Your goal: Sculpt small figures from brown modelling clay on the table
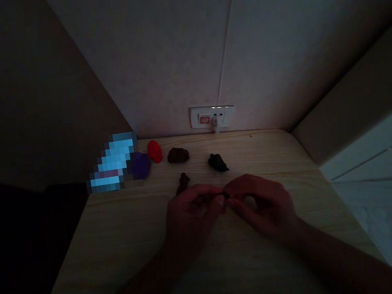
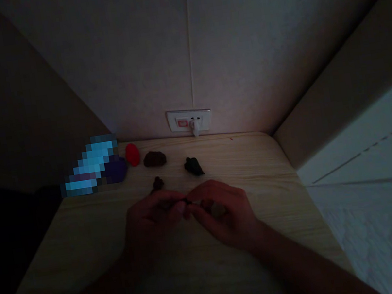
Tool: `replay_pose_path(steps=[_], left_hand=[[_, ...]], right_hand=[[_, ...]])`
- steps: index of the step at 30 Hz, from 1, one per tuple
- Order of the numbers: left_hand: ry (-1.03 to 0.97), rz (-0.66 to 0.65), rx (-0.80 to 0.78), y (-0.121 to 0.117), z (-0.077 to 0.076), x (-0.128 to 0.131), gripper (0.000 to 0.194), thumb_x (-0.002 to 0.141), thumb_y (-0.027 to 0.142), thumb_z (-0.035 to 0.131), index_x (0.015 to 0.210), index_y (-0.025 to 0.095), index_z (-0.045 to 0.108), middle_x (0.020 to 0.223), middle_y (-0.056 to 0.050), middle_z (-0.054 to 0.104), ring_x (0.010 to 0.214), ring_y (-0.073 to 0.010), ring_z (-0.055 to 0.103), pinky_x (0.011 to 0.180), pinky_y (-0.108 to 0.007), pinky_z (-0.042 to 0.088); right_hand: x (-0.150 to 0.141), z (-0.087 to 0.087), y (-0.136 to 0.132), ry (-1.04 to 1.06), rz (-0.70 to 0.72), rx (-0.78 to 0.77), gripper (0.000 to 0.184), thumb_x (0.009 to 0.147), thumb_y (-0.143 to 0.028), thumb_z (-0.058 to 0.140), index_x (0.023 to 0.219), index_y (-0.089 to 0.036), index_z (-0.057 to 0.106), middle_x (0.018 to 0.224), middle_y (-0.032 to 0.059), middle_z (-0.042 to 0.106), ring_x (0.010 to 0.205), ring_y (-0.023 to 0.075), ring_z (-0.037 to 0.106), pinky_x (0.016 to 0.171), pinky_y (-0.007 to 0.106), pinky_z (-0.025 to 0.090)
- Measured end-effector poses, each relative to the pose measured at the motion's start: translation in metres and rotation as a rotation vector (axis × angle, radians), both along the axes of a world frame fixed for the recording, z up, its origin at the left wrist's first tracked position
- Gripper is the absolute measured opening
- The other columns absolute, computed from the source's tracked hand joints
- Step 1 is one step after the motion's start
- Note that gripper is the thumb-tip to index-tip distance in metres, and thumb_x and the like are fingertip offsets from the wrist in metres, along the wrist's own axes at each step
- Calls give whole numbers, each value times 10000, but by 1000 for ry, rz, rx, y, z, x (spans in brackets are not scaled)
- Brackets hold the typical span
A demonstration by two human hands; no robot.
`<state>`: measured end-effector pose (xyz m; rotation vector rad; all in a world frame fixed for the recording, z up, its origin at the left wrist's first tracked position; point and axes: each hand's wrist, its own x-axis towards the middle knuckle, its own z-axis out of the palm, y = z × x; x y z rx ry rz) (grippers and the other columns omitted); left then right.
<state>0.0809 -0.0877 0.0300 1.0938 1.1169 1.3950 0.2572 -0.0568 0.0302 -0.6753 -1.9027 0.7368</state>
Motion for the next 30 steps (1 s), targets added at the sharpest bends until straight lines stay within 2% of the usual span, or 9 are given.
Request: replay_pose_path(steps=[9,15,22,25,28,30], left_hand=[[11,-49,11,-3,0,0,136,769,95,743,815,218,777,752,3,799,672,-131,757,633,-193,611],[-26,-70,-3,-3,-2,0,110,788,115,740,841,210,760,786,-9,795,699,-134,754,662,-214,614],[-85,-65,-29,0,0,2,129,751,112,770,848,194,749,721,3,763,645,-125,720,602,-211,598],[-67,-86,-35,0,0,1,97,772,131,767,844,195,775,727,-4,777,645,-120,722,624,-211,600],[-59,-75,-26,1,-2,0,91,788,155,774,863,202,791,769,-13,798,655,-122,727,648,-223,608],[-52,-56,-20,1,-4,0,102,781,159,789,874,203,789,815,-23,807,692,-134,739,681,-240,618]], right_hand=[[1,-1,2,-12,95,-22,222,847,-50,710,987,-217,666,870,45,698,799,183,690,694,320,569],[-1,-1,1,-20,54,-44,265,870,-77,689,1089,-224,670,899,50,693,732,161,661,625,300,548],[2,-2,2,-40,51,33,268,839,-43,705,1044,-214,684,918,58,707,800,182,700,669,302,572],[3,-4,1,-19,64,-52,263,849,-66,714,1055,-226,683,932,56,708,784,174,699,656,294,574],[2,-5,-1,56,50,-257,270,888,-139,720,1128,-244,658,876,30,694,696,145,674,609,268,566],[1,-3,0,79,32,-340,225,911,-185,717,1126,-241,677,842,17,677,647,123,646,572,240,546]])
